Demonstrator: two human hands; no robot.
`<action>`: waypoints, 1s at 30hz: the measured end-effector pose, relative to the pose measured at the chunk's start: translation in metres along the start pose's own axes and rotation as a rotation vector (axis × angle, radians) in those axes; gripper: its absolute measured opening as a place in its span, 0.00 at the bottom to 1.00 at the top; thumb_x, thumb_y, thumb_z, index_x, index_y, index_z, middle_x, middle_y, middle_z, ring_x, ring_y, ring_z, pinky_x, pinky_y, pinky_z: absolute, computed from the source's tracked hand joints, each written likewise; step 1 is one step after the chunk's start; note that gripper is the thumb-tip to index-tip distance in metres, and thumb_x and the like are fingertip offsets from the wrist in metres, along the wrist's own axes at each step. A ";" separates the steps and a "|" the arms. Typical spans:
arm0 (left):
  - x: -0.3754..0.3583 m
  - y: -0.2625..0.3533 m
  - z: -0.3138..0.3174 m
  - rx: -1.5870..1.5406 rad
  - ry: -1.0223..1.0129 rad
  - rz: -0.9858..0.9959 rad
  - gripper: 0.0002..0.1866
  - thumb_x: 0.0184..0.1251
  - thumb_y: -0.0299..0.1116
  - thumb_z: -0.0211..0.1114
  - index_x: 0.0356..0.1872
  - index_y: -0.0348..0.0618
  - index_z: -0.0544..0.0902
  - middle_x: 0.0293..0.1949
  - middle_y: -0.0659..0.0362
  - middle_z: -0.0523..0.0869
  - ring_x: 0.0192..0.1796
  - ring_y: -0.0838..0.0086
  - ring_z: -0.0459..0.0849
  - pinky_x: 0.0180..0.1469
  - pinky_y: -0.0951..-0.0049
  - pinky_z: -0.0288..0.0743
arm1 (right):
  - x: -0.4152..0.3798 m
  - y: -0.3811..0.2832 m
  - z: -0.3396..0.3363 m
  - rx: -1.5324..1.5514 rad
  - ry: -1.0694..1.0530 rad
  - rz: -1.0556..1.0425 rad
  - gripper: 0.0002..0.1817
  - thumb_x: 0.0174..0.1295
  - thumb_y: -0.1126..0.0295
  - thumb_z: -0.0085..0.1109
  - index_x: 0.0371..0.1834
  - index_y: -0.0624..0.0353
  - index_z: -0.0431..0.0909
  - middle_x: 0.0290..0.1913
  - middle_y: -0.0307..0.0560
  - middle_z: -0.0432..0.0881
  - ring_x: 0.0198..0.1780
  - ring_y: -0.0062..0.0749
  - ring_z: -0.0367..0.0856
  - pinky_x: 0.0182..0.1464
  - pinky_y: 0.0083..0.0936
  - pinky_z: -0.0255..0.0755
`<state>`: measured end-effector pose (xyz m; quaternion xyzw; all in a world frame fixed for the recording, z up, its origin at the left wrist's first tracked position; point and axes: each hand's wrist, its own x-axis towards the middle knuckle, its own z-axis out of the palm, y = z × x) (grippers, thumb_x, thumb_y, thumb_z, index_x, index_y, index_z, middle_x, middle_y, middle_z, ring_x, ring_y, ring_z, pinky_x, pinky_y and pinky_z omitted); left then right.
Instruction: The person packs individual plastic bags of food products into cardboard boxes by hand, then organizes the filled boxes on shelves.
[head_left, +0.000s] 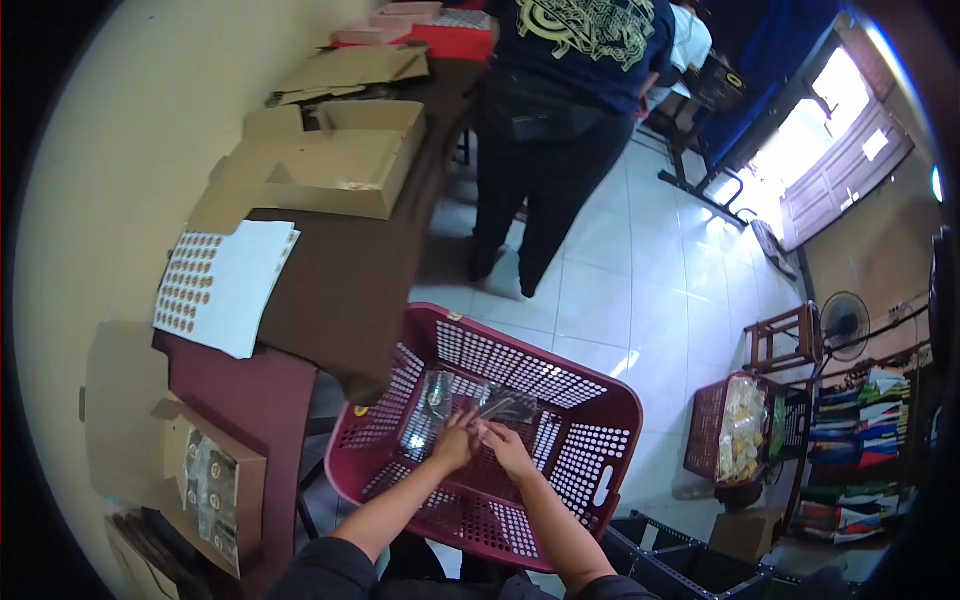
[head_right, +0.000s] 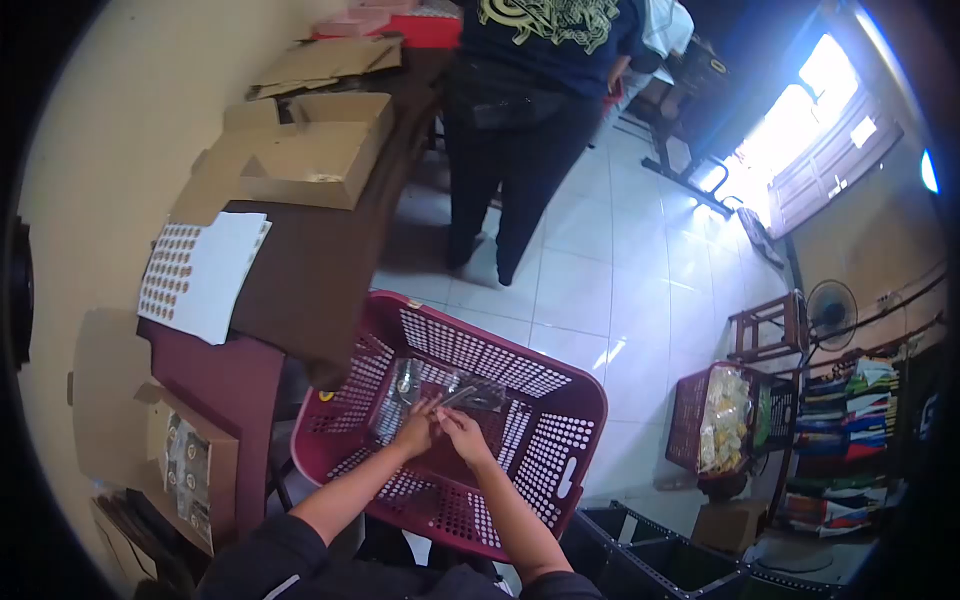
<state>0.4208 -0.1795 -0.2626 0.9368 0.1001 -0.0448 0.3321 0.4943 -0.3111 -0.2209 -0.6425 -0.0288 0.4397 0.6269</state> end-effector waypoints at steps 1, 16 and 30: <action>-0.009 0.008 -0.011 0.004 0.022 -0.005 0.15 0.62 0.37 0.57 0.48 0.44 0.80 0.65 0.53 0.68 0.65 0.53 0.66 0.65 0.53 0.60 | -0.012 -0.014 0.011 -0.046 -0.019 -0.054 0.20 0.66 0.64 0.52 0.56 0.67 0.74 0.53 0.44 0.77 0.54 0.26 0.73 0.57 0.21 0.65; -0.222 0.048 -0.242 -0.678 0.713 -0.163 0.11 0.60 0.27 0.63 0.40 0.41 0.70 0.33 0.59 0.74 0.38 0.75 0.74 0.39 0.74 0.68 | -0.135 -0.123 0.205 -0.426 -0.152 -0.567 0.24 0.60 0.74 0.59 0.60 0.57 0.68 0.49 0.49 0.71 0.45 0.30 0.75 0.45 0.23 0.72; -0.439 -0.011 -0.302 -1.115 1.215 -0.098 0.40 0.63 0.28 0.64 0.69 0.44 0.47 0.64 0.48 0.62 0.66 0.65 0.63 0.66 0.67 0.58 | -0.209 -0.058 0.442 -0.263 -0.847 -0.488 0.36 0.68 0.63 0.50 0.72 0.64 0.42 0.65 0.58 0.62 0.66 0.36 0.60 0.66 0.28 0.54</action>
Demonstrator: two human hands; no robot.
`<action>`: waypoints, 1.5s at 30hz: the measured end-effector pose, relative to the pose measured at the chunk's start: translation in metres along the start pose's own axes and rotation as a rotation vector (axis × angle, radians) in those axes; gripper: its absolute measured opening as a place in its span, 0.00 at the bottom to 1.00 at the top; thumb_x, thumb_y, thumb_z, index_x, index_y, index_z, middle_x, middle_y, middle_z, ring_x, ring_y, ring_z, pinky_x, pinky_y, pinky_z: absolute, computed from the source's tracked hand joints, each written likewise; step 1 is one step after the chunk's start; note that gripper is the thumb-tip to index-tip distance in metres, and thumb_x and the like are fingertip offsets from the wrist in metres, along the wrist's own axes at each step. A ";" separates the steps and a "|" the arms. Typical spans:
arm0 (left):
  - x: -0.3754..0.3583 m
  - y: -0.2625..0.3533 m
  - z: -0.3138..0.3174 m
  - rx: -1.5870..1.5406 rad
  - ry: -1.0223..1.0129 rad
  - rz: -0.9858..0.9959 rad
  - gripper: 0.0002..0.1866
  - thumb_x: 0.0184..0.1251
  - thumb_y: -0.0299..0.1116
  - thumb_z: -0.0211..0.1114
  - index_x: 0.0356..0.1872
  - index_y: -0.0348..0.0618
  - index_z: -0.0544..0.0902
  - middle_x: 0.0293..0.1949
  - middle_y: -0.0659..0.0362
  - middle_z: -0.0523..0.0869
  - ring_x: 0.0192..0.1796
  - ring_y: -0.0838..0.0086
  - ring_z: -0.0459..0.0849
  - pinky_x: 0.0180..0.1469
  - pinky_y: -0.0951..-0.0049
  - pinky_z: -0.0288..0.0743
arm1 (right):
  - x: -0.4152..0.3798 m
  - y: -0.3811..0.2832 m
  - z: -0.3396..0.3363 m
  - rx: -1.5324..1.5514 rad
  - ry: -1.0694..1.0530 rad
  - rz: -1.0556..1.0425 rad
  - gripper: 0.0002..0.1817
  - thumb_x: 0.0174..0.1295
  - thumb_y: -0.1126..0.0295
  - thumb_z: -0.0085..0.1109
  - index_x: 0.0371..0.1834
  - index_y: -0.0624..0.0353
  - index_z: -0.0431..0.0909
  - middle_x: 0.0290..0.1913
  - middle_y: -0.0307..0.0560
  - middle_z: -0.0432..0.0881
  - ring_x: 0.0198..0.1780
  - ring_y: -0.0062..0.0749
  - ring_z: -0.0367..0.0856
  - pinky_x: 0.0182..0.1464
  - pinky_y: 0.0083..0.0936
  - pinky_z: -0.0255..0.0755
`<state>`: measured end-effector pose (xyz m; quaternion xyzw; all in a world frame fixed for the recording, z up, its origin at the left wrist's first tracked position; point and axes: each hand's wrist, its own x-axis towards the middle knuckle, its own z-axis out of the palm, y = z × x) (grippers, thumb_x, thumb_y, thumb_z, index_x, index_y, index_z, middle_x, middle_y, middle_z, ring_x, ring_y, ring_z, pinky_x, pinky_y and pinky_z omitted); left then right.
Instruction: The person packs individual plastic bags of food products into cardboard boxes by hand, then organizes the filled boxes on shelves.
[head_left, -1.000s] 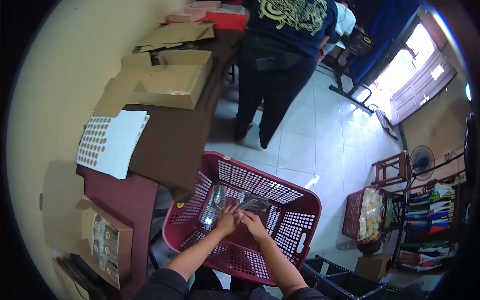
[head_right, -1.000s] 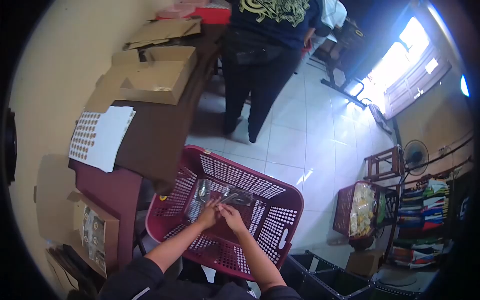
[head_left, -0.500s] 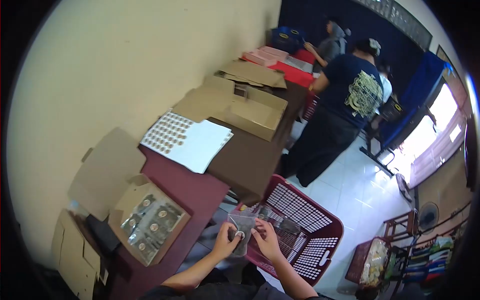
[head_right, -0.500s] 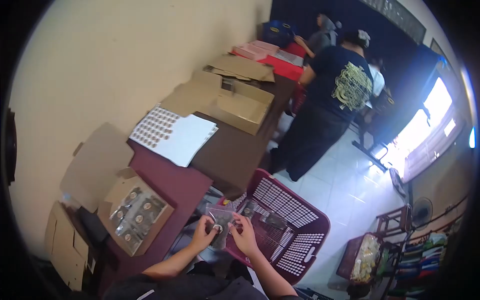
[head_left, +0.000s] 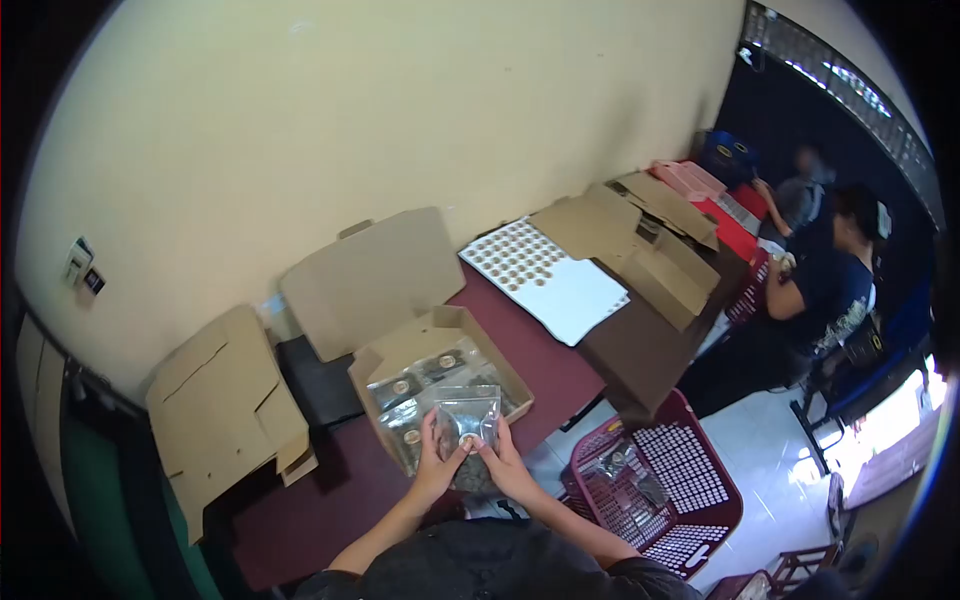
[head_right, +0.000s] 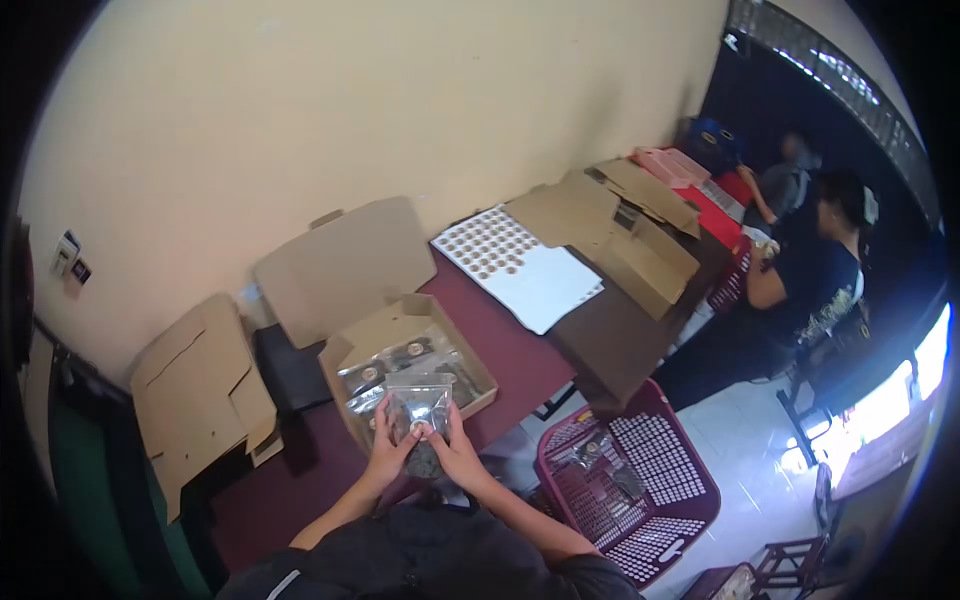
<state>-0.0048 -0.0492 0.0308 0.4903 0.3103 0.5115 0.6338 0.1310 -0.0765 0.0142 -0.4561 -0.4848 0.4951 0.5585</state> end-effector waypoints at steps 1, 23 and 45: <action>-0.002 0.004 -0.010 0.004 0.030 0.004 0.40 0.63 0.28 0.64 0.69 0.44 0.47 0.64 0.48 0.62 0.66 0.65 0.63 0.66 0.67 0.58 | 0.003 -0.003 0.011 0.004 -0.028 0.009 0.36 0.68 0.63 0.50 0.72 0.64 0.42 0.65 0.58 0.62 0.66 0.36 0.60 0.66 0.28 0.54; -0.015 0.063 -0.106 0.022 0.344 0.158 0.33 0.69 0.30 0.56 0.70 0.38 0.50 0.68 0.50 0.58 0.70 0.66 0.58 0.69 0.67 0.54 | 0.068 -0.008 0.130 0.149 -0.371 0.240 0.22 0.69 0.58 0.48 0.58 0.64 0.67 0.52 0.45 0.74 0.56 0.26 0.69 0.61 0.25 0.59; -0.015 0.046 -0.089 0.031 0.345 0.112 0.30 0.70 0.31 0.53 0.68 0.37 0.50 0.67 0.49 0.58 0.71 0.66 0.53 0.70 0.66 0.49 | 0.059 -0.016 0.115 0.199 -0.346 0.367 0.24 0.68 0.60 0.51 0.61 0.63 0.63 0.55 0.45 0.72 0.58 0.27 0.68 0.62 0.25 0.59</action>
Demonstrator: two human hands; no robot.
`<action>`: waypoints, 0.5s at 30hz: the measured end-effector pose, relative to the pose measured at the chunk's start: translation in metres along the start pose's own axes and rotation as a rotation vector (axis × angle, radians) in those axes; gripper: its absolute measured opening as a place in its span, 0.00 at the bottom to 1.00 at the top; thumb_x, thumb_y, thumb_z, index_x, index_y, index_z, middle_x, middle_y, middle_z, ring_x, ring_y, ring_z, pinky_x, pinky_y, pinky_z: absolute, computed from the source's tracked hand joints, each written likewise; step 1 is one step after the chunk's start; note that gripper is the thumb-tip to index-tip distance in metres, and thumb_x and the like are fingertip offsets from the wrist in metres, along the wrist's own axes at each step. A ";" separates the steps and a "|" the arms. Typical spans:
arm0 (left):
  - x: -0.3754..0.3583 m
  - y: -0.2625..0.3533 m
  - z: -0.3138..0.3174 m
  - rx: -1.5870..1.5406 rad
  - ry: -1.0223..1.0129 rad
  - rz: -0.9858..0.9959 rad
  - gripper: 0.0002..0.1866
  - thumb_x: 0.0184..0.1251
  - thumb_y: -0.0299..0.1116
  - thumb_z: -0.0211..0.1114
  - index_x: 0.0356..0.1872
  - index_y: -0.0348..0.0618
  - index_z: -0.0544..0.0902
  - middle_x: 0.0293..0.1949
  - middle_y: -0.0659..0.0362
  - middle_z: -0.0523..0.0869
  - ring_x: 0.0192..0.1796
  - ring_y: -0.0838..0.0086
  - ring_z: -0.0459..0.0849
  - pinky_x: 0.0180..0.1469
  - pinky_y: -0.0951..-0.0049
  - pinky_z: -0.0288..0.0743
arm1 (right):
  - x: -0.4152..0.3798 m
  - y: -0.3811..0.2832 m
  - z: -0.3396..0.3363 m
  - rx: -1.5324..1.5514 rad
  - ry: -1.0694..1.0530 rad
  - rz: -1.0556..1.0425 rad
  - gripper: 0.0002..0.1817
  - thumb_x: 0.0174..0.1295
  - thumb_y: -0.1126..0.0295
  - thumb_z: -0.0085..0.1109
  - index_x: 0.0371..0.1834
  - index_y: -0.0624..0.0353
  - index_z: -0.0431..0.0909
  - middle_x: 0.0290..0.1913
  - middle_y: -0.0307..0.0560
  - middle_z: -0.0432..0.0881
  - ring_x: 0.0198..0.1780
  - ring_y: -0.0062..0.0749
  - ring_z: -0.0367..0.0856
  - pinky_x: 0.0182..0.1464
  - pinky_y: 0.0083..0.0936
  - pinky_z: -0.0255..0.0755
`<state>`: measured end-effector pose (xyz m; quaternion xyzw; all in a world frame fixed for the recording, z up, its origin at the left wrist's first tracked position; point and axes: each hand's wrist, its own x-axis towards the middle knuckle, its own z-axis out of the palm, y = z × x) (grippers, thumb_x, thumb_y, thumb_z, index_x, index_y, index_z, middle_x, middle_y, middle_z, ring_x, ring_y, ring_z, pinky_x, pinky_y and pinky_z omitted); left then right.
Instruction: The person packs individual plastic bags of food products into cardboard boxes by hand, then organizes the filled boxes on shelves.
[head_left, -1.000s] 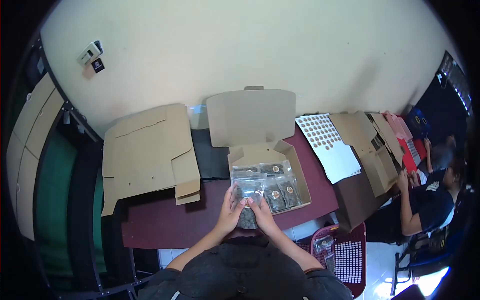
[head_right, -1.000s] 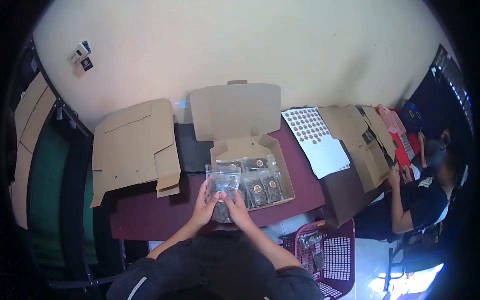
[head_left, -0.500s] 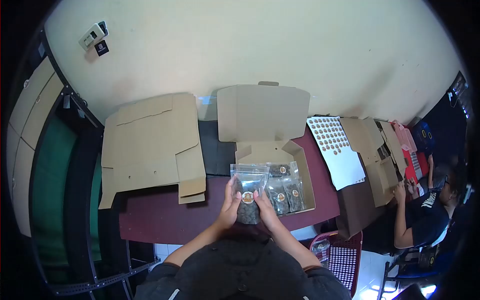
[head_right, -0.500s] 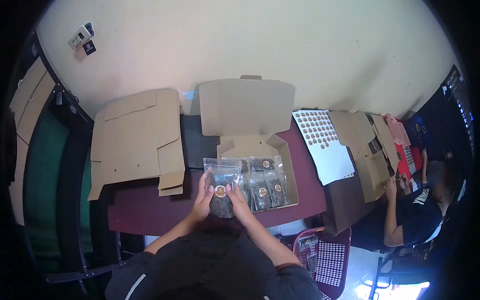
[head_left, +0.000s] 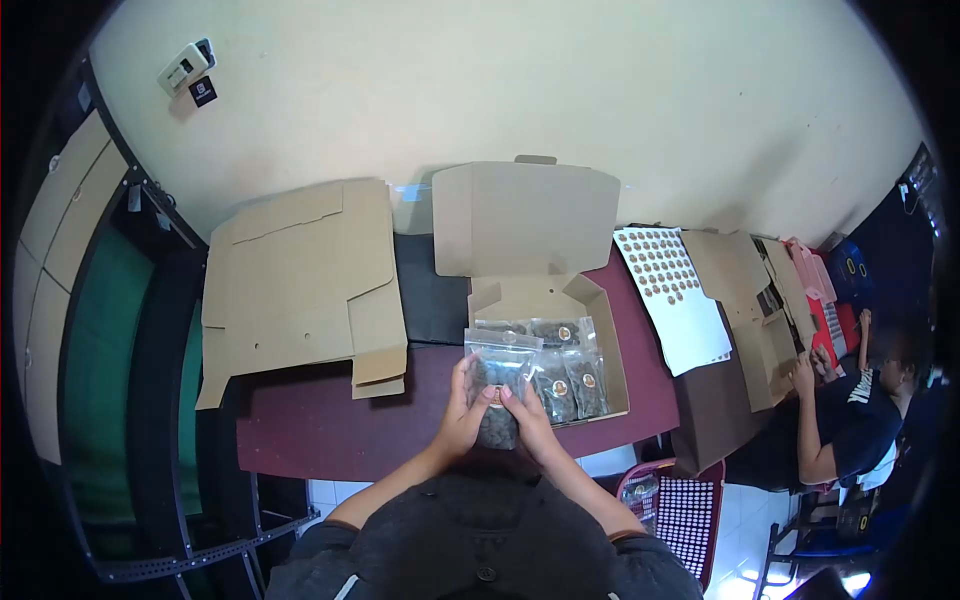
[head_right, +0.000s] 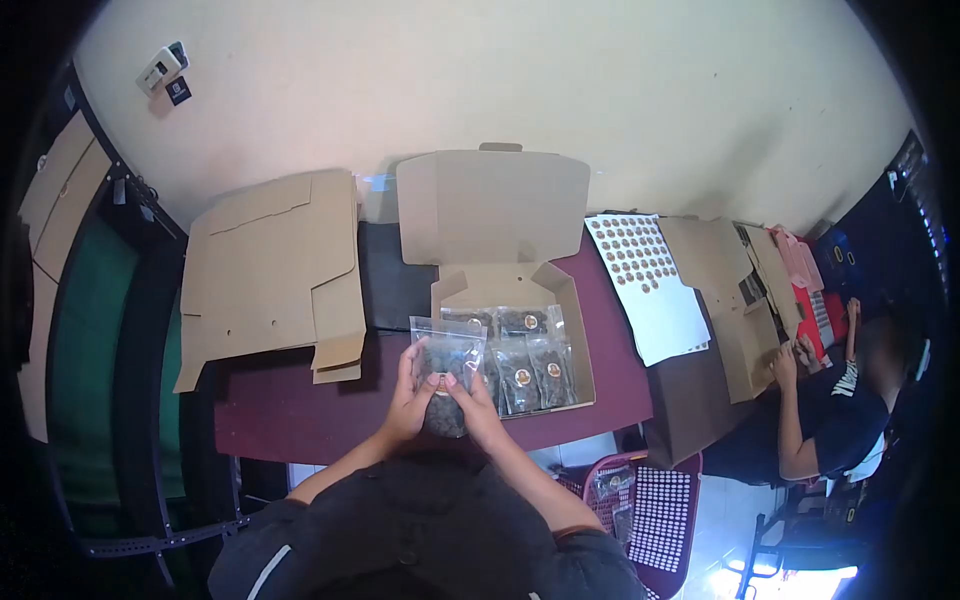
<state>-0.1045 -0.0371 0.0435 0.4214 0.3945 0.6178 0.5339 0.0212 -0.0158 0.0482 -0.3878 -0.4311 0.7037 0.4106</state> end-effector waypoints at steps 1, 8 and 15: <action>0.000 -0.002 0.000 0.029 -0.001 0.015 0.29 0.71 0.32 0.53 0.68 0.38 0.50 0.67 0.48 0.58 0.71 0.67 0.53 0.70 0.66 0.49 | 0.000 0.006 -0.006 0.059 -0.030 0.041 0.25 0.69 0.61 0.49 0.64 0.62 0.61 0.59 0.45 0.69 0.61 0.27 0.65 0.63 0.25 0.57; -0.001 -0.004 0.001 0.109 -0.035 -0.014 0.29 0.74 0.39 0.47 0.69 0.37 0.49 0.69 0.48 0.54 0.73 0.64 0.50 0.72 0.65 0.43 | -0.010 0.007 -0.014 0.200 -0.005 0.099 0.26 0.70 0.64 0.45 0.68 0.59 0.54 0.60 0.46 0.68 0.62 0.31 0.66 0.65 0.28 0.58; -0.004 -0.015 0.006 0.112 -0.226 -0.030 0.40 0.67 0.30 0.57 0.70 0.38 0.39 0.71 0.46 0.44 0.74 0.60 0.43 0.72 0.63 0.39 | -0.013 -0.010 -0.026 0.129 0.007 0.081 0.20 0.62 0.66 0.59 0.55 0.64 0.70 0.47 0.42 0.78 0.49 0.23 0.76 0.53 0.25 0.70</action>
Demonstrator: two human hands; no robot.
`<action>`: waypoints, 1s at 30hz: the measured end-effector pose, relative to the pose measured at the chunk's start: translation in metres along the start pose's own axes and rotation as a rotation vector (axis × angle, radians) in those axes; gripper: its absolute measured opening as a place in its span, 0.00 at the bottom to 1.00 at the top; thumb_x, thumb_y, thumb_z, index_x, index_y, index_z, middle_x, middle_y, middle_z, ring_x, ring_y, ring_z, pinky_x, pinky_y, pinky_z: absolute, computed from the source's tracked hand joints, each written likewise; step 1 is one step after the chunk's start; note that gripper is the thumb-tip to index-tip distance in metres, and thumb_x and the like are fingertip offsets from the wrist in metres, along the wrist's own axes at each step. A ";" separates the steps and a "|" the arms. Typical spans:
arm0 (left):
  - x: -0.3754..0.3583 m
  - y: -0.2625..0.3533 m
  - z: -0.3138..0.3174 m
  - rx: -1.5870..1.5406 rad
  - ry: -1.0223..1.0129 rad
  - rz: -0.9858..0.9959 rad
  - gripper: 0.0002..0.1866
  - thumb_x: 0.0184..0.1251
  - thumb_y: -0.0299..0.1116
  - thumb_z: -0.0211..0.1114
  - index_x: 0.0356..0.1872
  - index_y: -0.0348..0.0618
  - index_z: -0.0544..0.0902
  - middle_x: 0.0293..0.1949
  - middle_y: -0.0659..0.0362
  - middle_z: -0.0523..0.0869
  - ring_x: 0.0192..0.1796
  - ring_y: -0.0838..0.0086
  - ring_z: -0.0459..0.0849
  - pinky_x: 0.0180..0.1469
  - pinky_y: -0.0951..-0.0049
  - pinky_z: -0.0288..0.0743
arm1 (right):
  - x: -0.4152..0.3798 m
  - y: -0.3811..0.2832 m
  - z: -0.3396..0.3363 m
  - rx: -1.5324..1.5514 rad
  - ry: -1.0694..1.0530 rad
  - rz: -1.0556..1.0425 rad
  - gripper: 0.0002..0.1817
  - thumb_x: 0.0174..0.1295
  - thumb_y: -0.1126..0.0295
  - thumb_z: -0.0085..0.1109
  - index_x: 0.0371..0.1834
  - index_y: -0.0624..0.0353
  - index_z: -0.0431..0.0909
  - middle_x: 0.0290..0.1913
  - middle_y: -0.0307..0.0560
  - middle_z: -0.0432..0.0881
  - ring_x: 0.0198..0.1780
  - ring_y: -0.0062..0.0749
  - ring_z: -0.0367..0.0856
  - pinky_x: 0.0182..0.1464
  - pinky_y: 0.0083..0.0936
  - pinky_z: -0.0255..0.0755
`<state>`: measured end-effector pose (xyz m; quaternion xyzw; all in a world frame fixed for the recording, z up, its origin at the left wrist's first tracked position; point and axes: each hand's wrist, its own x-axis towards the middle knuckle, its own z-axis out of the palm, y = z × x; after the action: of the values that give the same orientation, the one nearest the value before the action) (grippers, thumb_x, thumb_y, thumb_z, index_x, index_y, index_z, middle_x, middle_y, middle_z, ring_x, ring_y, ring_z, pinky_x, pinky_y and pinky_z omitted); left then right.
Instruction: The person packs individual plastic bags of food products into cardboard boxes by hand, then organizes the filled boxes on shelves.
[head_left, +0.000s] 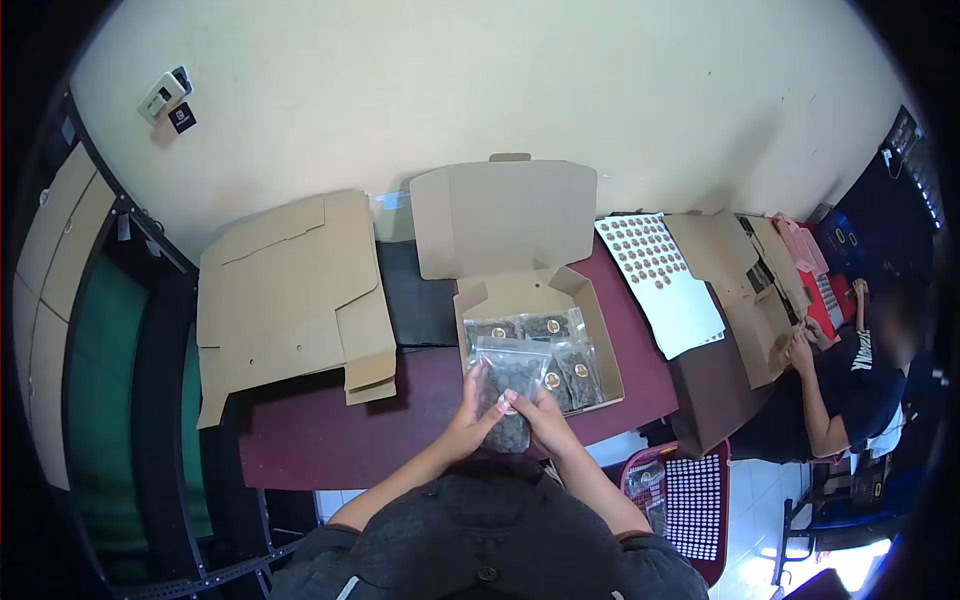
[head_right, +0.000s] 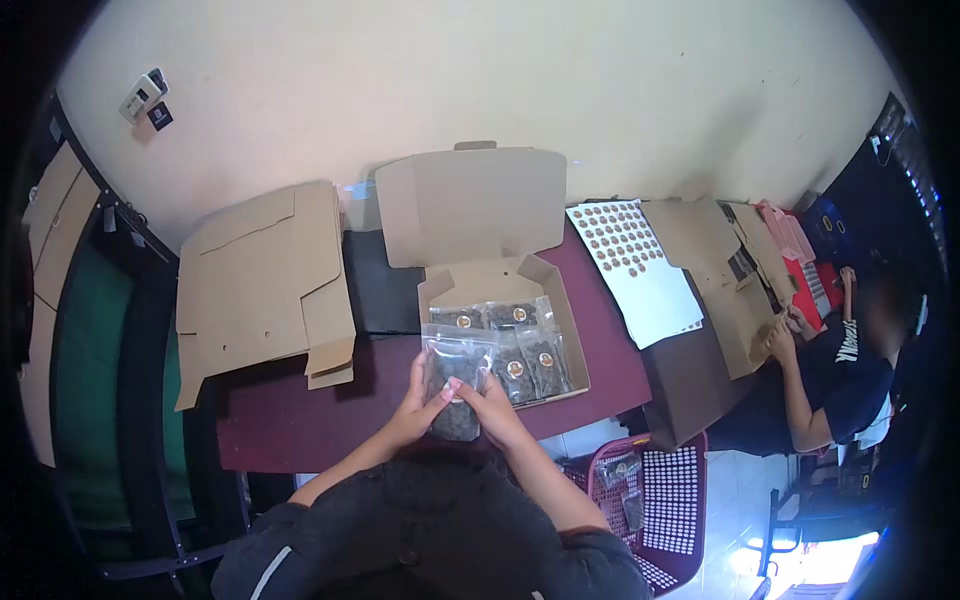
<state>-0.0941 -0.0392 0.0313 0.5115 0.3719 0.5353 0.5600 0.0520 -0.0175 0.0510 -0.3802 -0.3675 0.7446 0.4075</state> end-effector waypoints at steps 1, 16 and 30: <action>-0.002 -0.002 0.001 0.001 -0.003 0.000 0.40 0.67 0.30 0.57 0.70 0.38 0.39 0.71 0.46 0.44 0.74 0.60 0.43 0.72 0.63 0.39 | -0.003 -0.008 0.003 0.001 0.001 -0.002 0.20 0.62 0.66 0.59 0.55 0.64 0.70 0.47 0.42 0.78 0.49 0.23 0.76 0.53 0.25 0.70; 0.004 0.007 0.011 0.044 -0.075 0.042 0.46 0.59 0.26 0.63 0.69 0.38 0.39 0.67 0.43 0.53 0.72 0.59 0.51 0.70 0.63 0.44 | -0.010 -0.024 0.002 0.056 0.028 0.003 0.23 0.61 0.66 0.61 0.56 0.64 0.68 0.48 0.45 0.77 0.48 0.24 0.76 0.50 0.23 0.70; -0.002 0.005 0.000 0.179 -0.142 0.064 0.47 0.58 0.26 0.64 0.69 0.37 0.38 0.70 0.45 0.49 0.73 0.59 0.49 0.71 0.63 0.44 | -0.008 -0.011 0.006 0.025 0.046 -0.042 0.21 0.60 0.72 0.61 0.55 0.65 0.69 0.47 0.43 0.77 0.47 0.25 0.77 0.50 0.23 0.71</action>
<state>-0.0959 -0.0412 0.0361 0.6075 0.3612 0.4799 0.5198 0.0533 -0.0218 0.0648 -0.3843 -0.3564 0.7315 0.4361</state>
